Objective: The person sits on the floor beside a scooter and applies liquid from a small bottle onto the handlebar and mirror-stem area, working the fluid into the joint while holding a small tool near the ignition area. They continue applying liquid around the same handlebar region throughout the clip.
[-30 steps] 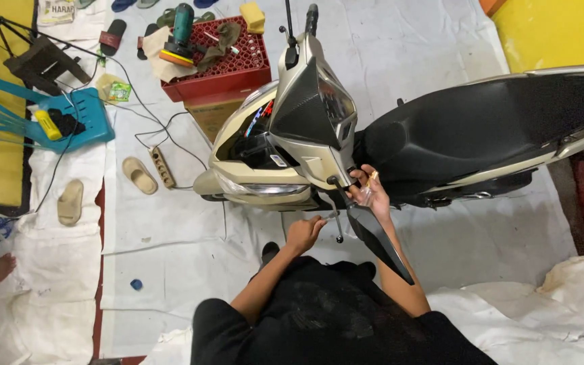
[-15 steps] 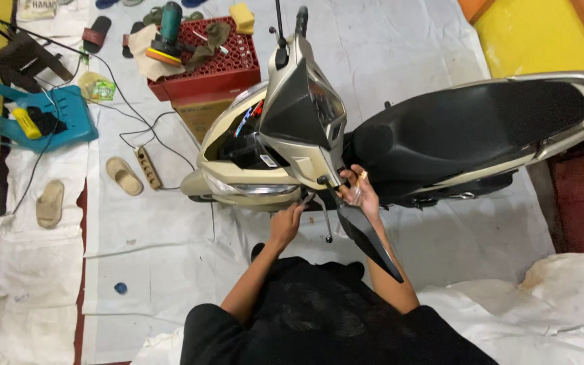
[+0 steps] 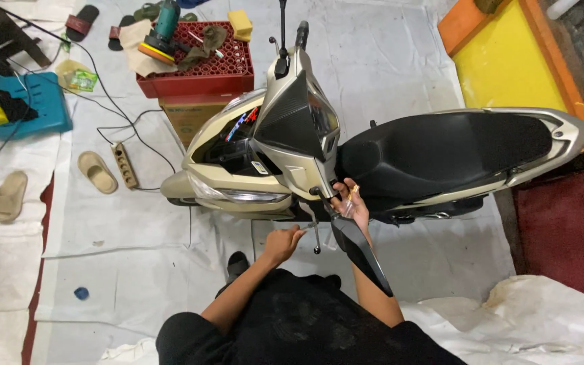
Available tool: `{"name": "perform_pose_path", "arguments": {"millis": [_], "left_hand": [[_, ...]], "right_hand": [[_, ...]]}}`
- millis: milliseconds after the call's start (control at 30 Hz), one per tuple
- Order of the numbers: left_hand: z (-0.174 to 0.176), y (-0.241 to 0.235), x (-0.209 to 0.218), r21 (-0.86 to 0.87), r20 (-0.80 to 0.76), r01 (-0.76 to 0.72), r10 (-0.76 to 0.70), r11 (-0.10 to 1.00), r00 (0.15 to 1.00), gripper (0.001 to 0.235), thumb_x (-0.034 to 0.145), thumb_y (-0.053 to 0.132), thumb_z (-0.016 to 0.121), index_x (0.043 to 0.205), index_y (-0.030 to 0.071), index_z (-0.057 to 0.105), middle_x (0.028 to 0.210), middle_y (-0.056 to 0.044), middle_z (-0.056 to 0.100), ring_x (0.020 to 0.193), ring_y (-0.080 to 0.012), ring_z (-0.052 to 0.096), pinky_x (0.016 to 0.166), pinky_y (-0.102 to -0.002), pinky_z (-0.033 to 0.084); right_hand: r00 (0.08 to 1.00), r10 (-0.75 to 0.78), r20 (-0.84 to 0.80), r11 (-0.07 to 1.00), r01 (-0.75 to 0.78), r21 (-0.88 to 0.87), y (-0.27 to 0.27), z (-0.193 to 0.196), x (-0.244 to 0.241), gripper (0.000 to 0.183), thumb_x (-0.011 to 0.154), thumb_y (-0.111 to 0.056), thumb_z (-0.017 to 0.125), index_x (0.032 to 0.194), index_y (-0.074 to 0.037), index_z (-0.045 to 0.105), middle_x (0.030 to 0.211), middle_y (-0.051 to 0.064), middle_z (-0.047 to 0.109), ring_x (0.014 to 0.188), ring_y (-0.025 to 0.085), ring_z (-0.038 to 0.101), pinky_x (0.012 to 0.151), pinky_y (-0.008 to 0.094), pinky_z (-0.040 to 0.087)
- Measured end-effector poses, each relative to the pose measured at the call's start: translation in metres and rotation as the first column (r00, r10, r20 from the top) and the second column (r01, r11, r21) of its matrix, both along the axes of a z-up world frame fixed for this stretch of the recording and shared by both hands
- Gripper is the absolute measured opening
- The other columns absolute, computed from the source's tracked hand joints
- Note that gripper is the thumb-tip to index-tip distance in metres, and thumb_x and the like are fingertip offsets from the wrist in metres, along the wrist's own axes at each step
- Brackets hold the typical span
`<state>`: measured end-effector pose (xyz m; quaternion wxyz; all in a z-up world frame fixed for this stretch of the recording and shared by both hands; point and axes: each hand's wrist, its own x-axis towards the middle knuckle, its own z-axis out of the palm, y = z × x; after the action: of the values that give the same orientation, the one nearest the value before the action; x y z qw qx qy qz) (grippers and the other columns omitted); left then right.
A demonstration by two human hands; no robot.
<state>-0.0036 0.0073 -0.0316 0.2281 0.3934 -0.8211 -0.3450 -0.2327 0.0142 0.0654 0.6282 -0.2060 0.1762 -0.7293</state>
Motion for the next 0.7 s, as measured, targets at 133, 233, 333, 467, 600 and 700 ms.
{"name": "perform_pose_path", "arguments": {"millis": [133,233,333,467,600,700], "left_hand": [[0.006,-0.005,0.004,-0.055,-0.045,-0.017,0.015,0.998,0.999,0.042,0.104,0.049,0.050,0.090,0.012,0.067,0.065,-0.018,0.065,0.060,-0.0448,0.062,0.052,-0.055,0.046],[0.013,-0.023,0.003,0.054,-0.105,-0.181,0.186,0.982,0.977,0.044,0.102,0.050,0.049,0.088,0.013,0.069,0.064,-0.017,0.066,0.063,-0.0441,0.064,0.055,-0.056,0.046],[0.014,-0.013,0.004,0.036,-0.012,-0.144,0.145,0.989,0.989,0.046,0.102,0.051,0.051,0.088,0.011,0.068,0.068,-0.017,0.068,0.065,-0.0448,0.065,0.056,-0.056,0.047],[0.024,-0.012,0.008,0.107,-0.004,0.068,-0.068,0.992,0.998,0.047,0.103,0.050,0.048,0.090,0.010,0.069,0.072,-0.019,0.069,0.069,-0.0451,0.066,0.060,-0.056,0.049],[0.024,-0.041,0.016,0.109,0.126,-0.001,-0.013,0.994,0.992,0.052,0.104,0.054,0.046,0.090,0.009,0.069,0.076,-0.019,0.071,0.073,-0.0435,0.068,0.063,-0.056,0.051],[0.014,-0.039,0.014,0.189,-0.015,0.070,-0.069,0.979,0.998,0.048,0.100,0.051,0.046,0.105,0.011,0.071,0.078,-0.021,0.070,0.067,-0.0446,0.067,0.060,-0.057,0.050]], "right_hand": [[0.998,0.031,0.053,0.997,-0.027,-0.067,-0.002,-0.003,-0.002,0.038,0.116,-0.025,0.048,0.149,-0.007,0.049,0.137,0.016,0.062,0.075,0.017,0.052,0.075,0.031,0.053],[0.999,0.026,0.044,0.999,-0.025,-0.036,-0.008,0.005,0.003,0.038,0.111,-0.027,0.048,0.145,-0.011,0.050,0.134,0.013,0.062,0.073,0.017,0.054,0.075,0.035,0.055],[0.999,-0.043,0.005,0.999,0.043,-0.004,-0.002,0.014,0.012,0.039,0.109,-0.028,0.049,0.143,-0.011,0.050,0.130,0.013,0.062,0.072,0.015,0.055,0.084,0.044,0.059],[0.998,-0.051,0.023,0.997,0.052,-0.050,0.000,0.013,0.013,0.039,0.110,-0.024,0.051,0.147,-0.010,0.049,0.133,0.016,0.061,0.072,0.016,0.057,0.087,0.047,0.058],[0.998,-0.061,0.003,0.997,0.061,-0.036,-0.003,0.010,0.011,0.041,0.107,-0.024,0.053,0.146,-0.011,0.048,0.132,0.015,0.062,0.073,0.017,0.058,0.085,0.047,0.058],[0.999,-0.038,0.016,0.999,0.038,-0.039,-0.005,0.009,0.007,0.043,0.104,-0.025,0.054,0.146,-0.014,0.048,0.130,0.013,0.062,0.071,0.017,0.058,0.084,0.048,0.059]]}}
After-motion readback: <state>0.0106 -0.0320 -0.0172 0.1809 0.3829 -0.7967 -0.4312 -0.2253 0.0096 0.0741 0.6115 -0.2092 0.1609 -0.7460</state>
